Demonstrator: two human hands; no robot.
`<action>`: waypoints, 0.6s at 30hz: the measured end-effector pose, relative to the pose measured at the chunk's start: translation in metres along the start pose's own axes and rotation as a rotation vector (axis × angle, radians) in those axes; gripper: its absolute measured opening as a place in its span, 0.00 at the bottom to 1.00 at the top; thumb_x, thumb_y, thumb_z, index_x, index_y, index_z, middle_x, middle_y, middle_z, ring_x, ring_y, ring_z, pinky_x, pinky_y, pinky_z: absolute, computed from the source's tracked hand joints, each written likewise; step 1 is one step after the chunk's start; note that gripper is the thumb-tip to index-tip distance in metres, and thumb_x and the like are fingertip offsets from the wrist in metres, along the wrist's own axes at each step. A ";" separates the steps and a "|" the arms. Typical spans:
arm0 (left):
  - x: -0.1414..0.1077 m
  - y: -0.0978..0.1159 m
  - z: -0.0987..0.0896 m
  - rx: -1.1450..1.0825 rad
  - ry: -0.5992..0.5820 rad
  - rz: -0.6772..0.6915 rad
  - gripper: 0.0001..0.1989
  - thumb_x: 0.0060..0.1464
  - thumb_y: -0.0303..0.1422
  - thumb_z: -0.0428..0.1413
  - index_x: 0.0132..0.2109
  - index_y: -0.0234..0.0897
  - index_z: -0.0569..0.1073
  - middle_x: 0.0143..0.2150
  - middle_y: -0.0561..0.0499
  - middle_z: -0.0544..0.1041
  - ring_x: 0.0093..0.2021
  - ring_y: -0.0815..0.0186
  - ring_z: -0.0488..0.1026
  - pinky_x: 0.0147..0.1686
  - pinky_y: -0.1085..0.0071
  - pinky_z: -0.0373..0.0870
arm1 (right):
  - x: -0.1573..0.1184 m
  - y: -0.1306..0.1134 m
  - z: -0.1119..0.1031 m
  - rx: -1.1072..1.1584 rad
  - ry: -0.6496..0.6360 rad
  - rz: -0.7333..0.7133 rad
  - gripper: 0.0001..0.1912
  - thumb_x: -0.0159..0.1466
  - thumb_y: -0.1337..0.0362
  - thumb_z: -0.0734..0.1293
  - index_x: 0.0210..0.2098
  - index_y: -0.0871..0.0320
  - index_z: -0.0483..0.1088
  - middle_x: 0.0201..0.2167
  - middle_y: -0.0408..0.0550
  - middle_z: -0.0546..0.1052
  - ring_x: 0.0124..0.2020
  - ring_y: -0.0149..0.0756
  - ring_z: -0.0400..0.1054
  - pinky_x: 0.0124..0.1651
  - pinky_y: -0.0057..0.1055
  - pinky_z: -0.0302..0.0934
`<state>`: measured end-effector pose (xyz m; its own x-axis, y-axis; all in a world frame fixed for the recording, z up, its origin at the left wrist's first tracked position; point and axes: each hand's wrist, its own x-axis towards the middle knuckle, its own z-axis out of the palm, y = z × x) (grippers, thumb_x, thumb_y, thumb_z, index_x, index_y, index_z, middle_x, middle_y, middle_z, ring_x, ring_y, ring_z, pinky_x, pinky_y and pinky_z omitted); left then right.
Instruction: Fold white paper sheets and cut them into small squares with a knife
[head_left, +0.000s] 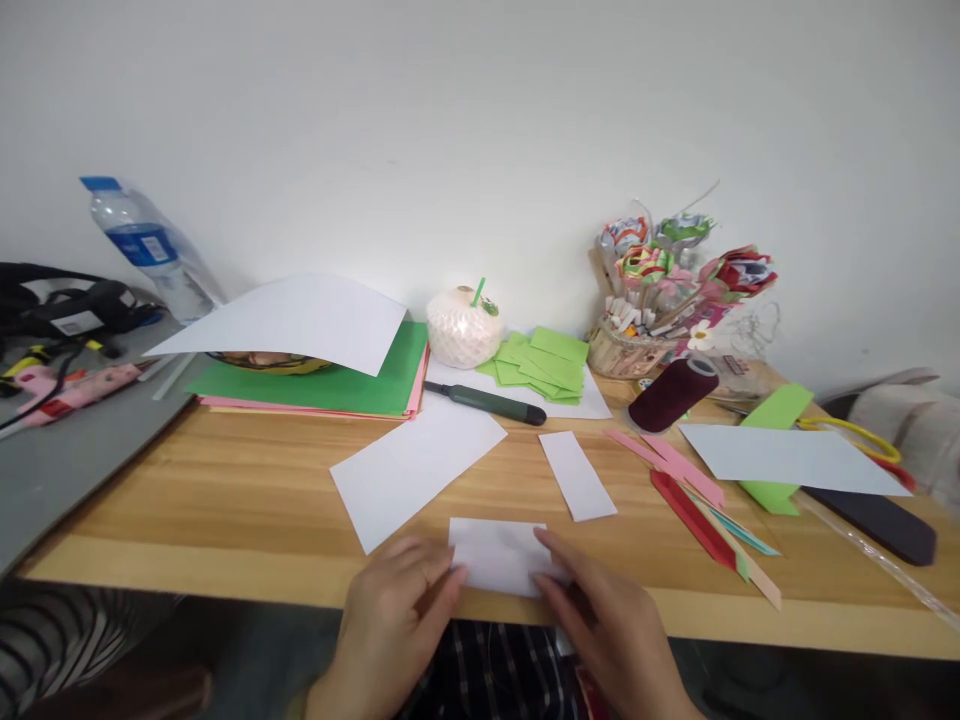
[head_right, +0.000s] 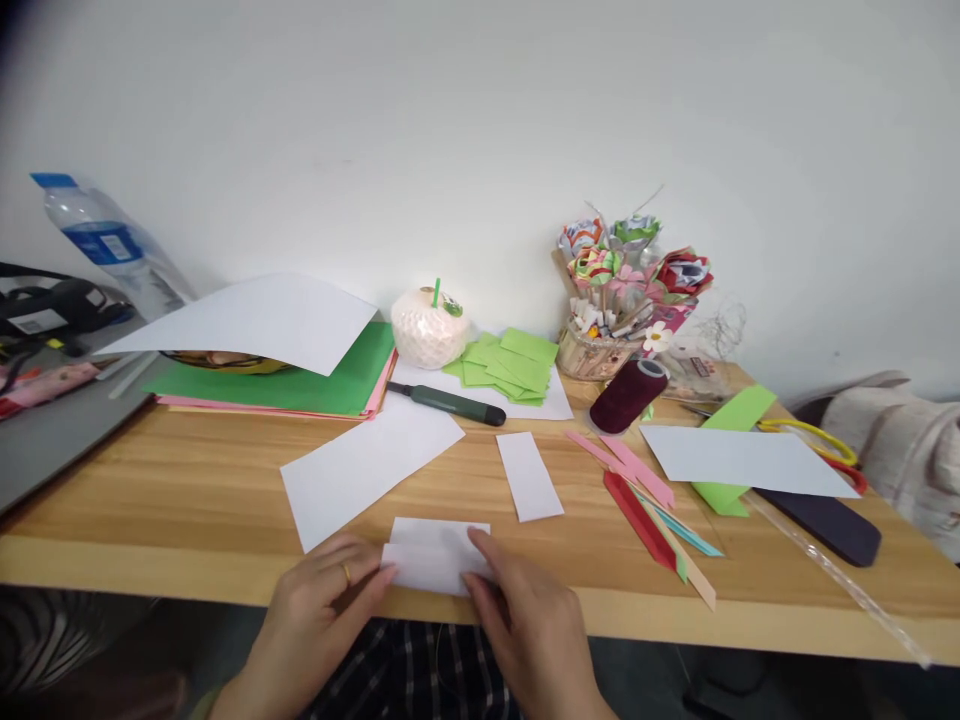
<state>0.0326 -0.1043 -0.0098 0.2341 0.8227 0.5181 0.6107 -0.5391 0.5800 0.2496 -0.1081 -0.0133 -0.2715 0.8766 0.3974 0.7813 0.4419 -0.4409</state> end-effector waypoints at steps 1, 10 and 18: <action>0.000 -0.002 0.003 0.020 0.027 -0.022 0.07 0.57 0.30 0.51 0.34 0.38 0.73 0.28 0.51 0.76 0.28 0.66 0.72 0.29 0.70 0.71 | 0.000 0.001 0.005 -0.018 0.001 0.066 0.18 0.64 0.58 0.59 0.51 0.56 0.63 0.24 0.42 0.75 0.22 0.30 0.70 0.25 0.24 0.64; -0.003 -0.015 0.019 0.253 0.075 -0.090 0.11 0.56 0.34 0.51 0.46 0.40 0.69 0.26 0.54 0.75 0.28 0.66 0.75 0.28 0.74 0.71 | 0.000 -0.015 0.031 -0.090 0.165 0.531 0.25 0.62 0.43 0.53 0.47 0.53 0.63 0.22 0.42 0.73 0.17 0.33 0.67 0.19 0.28 0.61; 0.004 -0.009 0.017 0.269 0.019 -0.006 0.07 0.55 0.26 0.49 0.34 0.41 0.70 0.23 0.55 0.73 0.25 0.68 0.71 0.26 0.74 0.66 | 0.009 -0.021 0.031 -0.330 0.107 0.471 0.19 0.65 0.50 0.50 0.29 0.51 0.65 0.20 0.42 0.73 0.19 0.33 0.69 0.19 0.27 0.58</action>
<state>0.0403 -0.0933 -0.0240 0.2173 0.8208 0.5282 0.7919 -0.4646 0.3962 0.2131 -0.1039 -0.0251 0.1926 0.9325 0.3056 0.9425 -0.0891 -0.3221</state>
